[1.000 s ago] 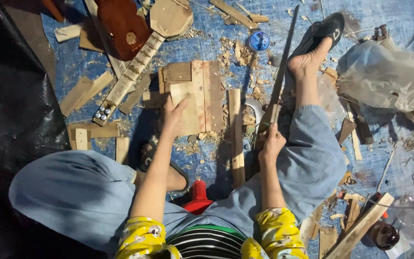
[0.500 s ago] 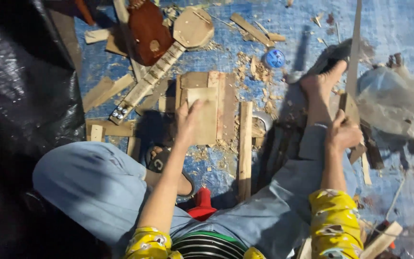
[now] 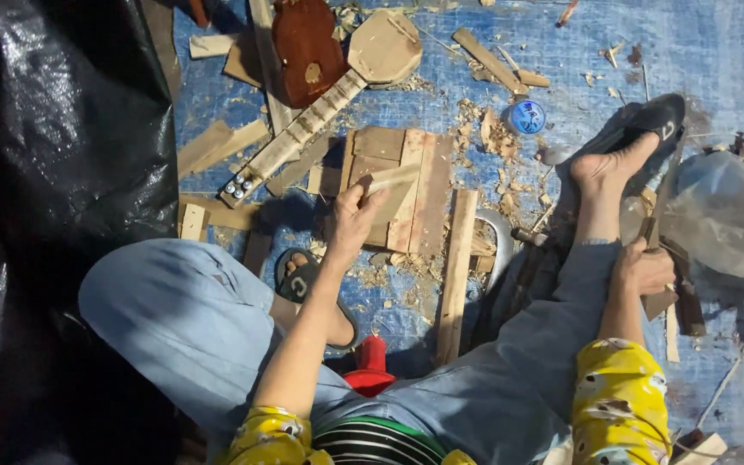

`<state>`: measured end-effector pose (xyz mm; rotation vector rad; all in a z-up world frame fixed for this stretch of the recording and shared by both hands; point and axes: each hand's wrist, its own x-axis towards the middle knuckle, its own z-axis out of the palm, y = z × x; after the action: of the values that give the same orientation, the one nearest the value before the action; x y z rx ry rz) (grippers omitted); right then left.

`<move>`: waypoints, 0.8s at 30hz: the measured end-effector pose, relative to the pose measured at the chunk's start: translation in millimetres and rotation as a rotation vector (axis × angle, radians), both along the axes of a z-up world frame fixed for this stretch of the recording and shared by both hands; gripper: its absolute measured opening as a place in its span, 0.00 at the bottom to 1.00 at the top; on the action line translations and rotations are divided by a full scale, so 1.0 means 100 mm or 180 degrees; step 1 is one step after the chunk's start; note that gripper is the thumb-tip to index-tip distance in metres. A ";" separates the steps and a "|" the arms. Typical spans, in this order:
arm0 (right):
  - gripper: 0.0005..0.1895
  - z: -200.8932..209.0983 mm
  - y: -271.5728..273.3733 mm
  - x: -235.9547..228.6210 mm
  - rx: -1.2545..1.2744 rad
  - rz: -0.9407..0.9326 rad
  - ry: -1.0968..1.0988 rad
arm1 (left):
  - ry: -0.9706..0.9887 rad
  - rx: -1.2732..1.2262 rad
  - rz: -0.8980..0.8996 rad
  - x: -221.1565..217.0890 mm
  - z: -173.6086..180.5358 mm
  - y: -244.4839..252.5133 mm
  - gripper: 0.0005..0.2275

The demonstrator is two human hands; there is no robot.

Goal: Using a hand saw to cut a wooden component to size for a stringed instrument.

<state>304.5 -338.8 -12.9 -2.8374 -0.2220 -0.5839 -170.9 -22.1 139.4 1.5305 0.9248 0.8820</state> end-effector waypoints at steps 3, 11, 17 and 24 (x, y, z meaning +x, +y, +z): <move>0.22 0.11 0.12 -0.11 -0.0060 -0.0063 0.0200 | -0.0266 -0.0548 0.0310 -0.05 -0.01 0.04 0.10; 0.28 0.71 0.70 -1.22 -0.0239 0.1006 -0.0416 | -0.0716 -0.1537 0.2011 -0.67 -1.52 0.51 0.16; 0.25 -0.17 0.88 -2.28 -0.0077 0.1814 0.1159 | 0.1925 -0.1562 0.3131 -1.01 -2.20 0.63 0.20; 0.54 -0.38 0.88 -3.00 -0.0586 0.1702 0.2299 | 0.1814 -0.1528 0.3301 -0.99 -1.82 0.57 0.30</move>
<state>4.0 -250.3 -50.8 -2.7536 -0.8732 0.5810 -270.3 34.5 -42.4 0.8144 2.2662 0.8036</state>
